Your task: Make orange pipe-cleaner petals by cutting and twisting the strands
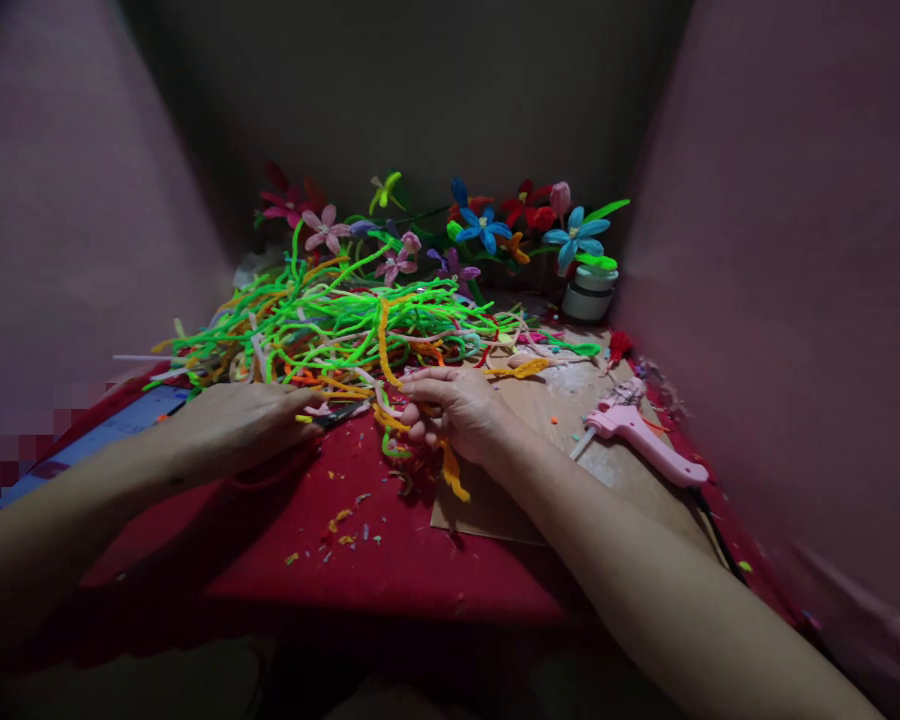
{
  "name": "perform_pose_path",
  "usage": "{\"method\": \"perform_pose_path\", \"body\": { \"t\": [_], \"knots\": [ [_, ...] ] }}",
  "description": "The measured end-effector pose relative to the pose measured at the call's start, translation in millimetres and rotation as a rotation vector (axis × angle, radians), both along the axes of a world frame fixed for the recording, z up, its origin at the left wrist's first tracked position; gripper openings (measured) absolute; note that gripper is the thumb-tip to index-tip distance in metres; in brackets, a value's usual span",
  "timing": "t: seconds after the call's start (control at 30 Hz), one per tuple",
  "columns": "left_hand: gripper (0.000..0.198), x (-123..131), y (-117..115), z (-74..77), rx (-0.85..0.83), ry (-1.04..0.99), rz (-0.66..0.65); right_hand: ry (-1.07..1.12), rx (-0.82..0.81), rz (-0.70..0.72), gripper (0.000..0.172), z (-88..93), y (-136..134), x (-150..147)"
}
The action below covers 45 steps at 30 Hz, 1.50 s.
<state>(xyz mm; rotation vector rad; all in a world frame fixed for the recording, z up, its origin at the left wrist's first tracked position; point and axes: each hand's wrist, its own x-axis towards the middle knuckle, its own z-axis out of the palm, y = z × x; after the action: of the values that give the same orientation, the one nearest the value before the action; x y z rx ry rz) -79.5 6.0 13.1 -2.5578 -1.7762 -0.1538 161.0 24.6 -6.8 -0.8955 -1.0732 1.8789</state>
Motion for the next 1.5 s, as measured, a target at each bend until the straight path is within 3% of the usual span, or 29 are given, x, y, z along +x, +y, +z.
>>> {"method": "perform_pose_path", "body": {
  "t": [0.03, 0.1, 0.23, 0.37, 0.67, 0.87, 1.17, 1.37, 1.5],
  "knots": [
    [0.022, 9.5, -0.6, 3.5, -0.018, -0.125, 0.000, 0.006, 0.014, 0.014, 0.013, -0.3, -0.4, 0.1],
    [0.031, 30.9, -1.5, 8.9, -0.240, -0.562, -0.082, 0.021, 0.049, 0.059, 0.012, -1.4, -1.0, 0.4],
    [0.020, 66.6, 1.8, 6.5, -0.563, -1.298, -0.008, 0.038, 0.078, 0.149, 0.013, -4.8, -0.5, 0.9],
    [0.017, 80.7, 9.3, -8.4, -0.687, -1.634, 0.051, 0.005, 0.106, 0.125, 0.016, -6.6, -0.8, 0.2],
    [0.019, 84.5, 9.7, -23.3, -0.486, -1.666, 0.086, -0.162, 0.359, -0.076, 0.020, -5.0, -14.1, -6.7],
    [0.024, 86.9, 8.9, -21.9, -0.535, -1.749, 0.107, -0.209, 0.429, -0.138, 0.019, -6.6, -16.6, -11.0],
    [0.026, 82.9, 10.3, -17.1, -0.593, -1.801, 0.071, -0.119, 0.334, -0.074, 0.019, -6.5, -18.1, -9.4],
    [0.028, 85.0, 9.8, -22.6, -0.569, -1.797, 0.080, -0.110, 0.362, 0.002, 0.022, -7.0, -16.1, -7.7],
    [0.029, 77.1, 10.3, -15.9, -0.506, -1.602, 0.066, -0.133, 0.331, -0.016, 0.021, -4.8, -16.7, -8.6]
  ]
}}
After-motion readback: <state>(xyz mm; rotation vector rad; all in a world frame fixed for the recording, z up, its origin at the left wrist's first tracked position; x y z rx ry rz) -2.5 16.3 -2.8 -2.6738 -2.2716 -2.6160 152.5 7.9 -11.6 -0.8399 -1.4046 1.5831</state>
